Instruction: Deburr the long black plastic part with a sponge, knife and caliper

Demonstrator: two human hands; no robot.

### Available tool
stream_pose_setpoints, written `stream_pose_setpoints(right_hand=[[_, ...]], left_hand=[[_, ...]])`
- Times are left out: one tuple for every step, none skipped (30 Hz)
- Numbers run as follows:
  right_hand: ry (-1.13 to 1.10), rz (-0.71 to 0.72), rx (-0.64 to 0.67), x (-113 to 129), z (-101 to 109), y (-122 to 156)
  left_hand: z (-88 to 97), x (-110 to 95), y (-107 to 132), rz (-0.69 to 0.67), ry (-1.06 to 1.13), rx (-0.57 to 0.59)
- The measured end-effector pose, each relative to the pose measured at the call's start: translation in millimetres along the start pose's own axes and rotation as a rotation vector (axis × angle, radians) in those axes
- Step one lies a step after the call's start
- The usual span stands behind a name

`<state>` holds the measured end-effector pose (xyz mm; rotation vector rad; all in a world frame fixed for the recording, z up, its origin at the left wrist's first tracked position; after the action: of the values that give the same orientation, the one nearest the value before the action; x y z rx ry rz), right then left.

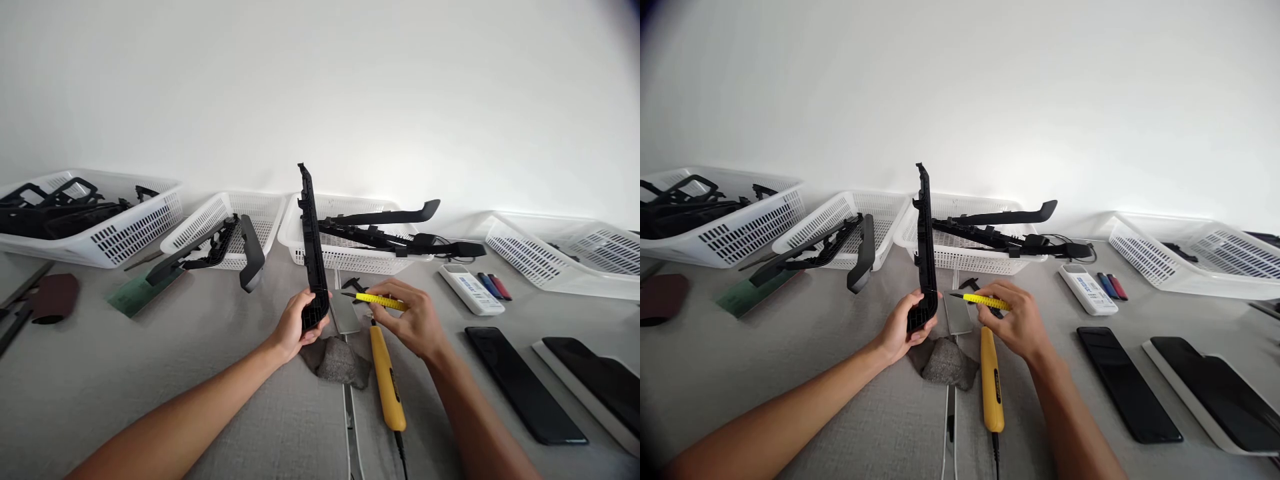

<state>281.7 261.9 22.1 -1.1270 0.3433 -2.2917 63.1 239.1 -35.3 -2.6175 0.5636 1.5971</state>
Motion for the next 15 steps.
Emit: stream_pose_setpoints(right_hand=[[0.004,0.002,-0.012,0.2,0.3,0.0],[0.006,0.008,-0.02,0.8,0.4,0.1],[0.005,0.014,-0.024,1.5,0.2,0.1],[0.003,0.02,-0.031,2.3,0.2,0.1],[0.0,0.022,-0.043,3.0,0.6,0.1],[-0.001,0.021,-0.06,3.5,1.2,0.1],[0.0,0.018,-0.077,3.7,2.0,0.2],[0.002,0.016,-0.087,3.7,2.6,0.1],[0.003,0.017,-0.085,3.5,2.8,0.0],[0.003,0.019,-0.073,3.1,2.6,-0.1],[0.003,0.021,-0.054,2.4,2.0,-0.3],[0.003,0.023,-0.038,1.5,1.4,-0.4],[0.005,0.02,-0.028,0.2,0.9,-0.5],[0.011,0.013,-0.027,-1.2,0.6,-0.5],[0.018,0.003,-0.031,-2.7,0.5,-0.4]], left_hand=[[-0.3,-0.5,-0.1,0.0,-0.001,0.003],[-0.6,-1.0,-0.1,-0.001,-0.001,0.006],[-0.9,-1.5,0.0,-0.002,0.0,0.007],[-1.3,-1.9,0.1,-0.003,-0.001,0.007],[-1.6,-2.3,0.4,-0.003,-0.003,0.007],[-2.1,-2.5,0.7,0.001,-0.01,0.009],[-2.5,-2.5,1.2,0.006,-0.021,0.013],[-3.1,-2.7,1.7,0.01,-0.035,0.02],[-3.7,-2.8,2.3,0.016,-0.052,0.031],[-4.4,-3.0,3.0,0.02,-0.068,0.045],[-5.2,-3.1,3.5,0.024,-0.08,0.06],[-5.9,-3.3,4.0,0.025,-0.085,0.074],[-6.6,-3.6,4.3,0.023,-0.08,0.087],[-7.2,-3.8,4.4,0.016,-0.069,0.098],[-7.6,-4.0,4.3,0.003,-0.052,0.104]])
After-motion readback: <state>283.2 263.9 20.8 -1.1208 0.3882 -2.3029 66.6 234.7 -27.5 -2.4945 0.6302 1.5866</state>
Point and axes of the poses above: each hand's wrist, its own y-axis away from the middle knuckle, its own z-axis out of the back of the hand, x = y × z, the point moved 4 cm from there along -y, towards the middle knuckle, and after that the axes turned 2 degrees about x, right-handed, at the moved point
